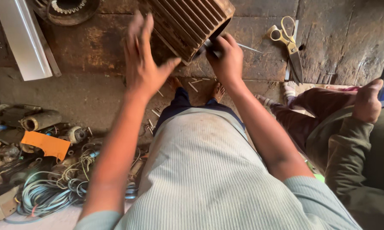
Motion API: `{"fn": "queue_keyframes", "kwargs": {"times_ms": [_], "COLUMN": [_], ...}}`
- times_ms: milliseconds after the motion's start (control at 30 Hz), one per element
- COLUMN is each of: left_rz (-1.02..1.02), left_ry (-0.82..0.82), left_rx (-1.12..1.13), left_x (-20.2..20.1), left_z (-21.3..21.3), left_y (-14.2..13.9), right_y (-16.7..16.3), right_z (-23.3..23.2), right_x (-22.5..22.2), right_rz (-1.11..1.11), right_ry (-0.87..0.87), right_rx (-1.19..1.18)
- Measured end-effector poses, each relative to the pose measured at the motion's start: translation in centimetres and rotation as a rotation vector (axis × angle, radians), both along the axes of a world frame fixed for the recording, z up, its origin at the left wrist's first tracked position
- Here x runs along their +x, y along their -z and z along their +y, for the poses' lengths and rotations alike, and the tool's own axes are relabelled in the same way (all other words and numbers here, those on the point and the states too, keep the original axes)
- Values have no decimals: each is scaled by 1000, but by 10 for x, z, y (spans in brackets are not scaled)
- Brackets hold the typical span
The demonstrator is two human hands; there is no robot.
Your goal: The person inserts white plastic strips into slots on a metal motor housing, trims them with scissors, and applies adhesive from a red cap. The person repeats this process on multiple housings, handling each one individually.
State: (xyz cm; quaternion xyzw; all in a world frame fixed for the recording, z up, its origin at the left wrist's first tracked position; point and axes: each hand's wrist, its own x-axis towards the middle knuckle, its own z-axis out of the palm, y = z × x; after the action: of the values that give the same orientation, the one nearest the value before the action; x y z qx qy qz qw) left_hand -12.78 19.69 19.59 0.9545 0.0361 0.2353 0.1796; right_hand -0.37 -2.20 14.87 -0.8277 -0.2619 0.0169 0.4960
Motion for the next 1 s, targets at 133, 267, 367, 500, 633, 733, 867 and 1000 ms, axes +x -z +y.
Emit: {"fn": "queue_keyframes", "kwargs": {"times_ms": [133, 267, 367, 500, 633, 733, 867, 1000], "left_rz": [175, 163, 175, -14, -146, -207, -138, -61], "left_ry": [131, 98, 45, -80, -223, -89, -28, -103], "left_rx": [-248, -296, -364, -361, -485, -412, -727, -930], "left_x": [34, 45, 41, 28, 17, 9, -12, -33], "left_z": [45, 55, 46, 0, -50, -28, 11, 43], "left_y": [25, 47, 50, 27, 30, 44, 52, 62], "right_y": [1, 1, 5, 13, 32, 53, 68, 62], "right_z": [7, -7, -2, -1, -35, -47, -50, -64], "right_x": [6, 0, 5, 24, 33, 44, 56, 53], "right_rz": [-107, 63, 91, 49, -22, -125, 947, 1098], "right_ry": [-68, 31, -17, -77, -120, -100, 342, 541], "right_rx": [-18, -150, -106, -86, -140, -282, 507, 485]}}
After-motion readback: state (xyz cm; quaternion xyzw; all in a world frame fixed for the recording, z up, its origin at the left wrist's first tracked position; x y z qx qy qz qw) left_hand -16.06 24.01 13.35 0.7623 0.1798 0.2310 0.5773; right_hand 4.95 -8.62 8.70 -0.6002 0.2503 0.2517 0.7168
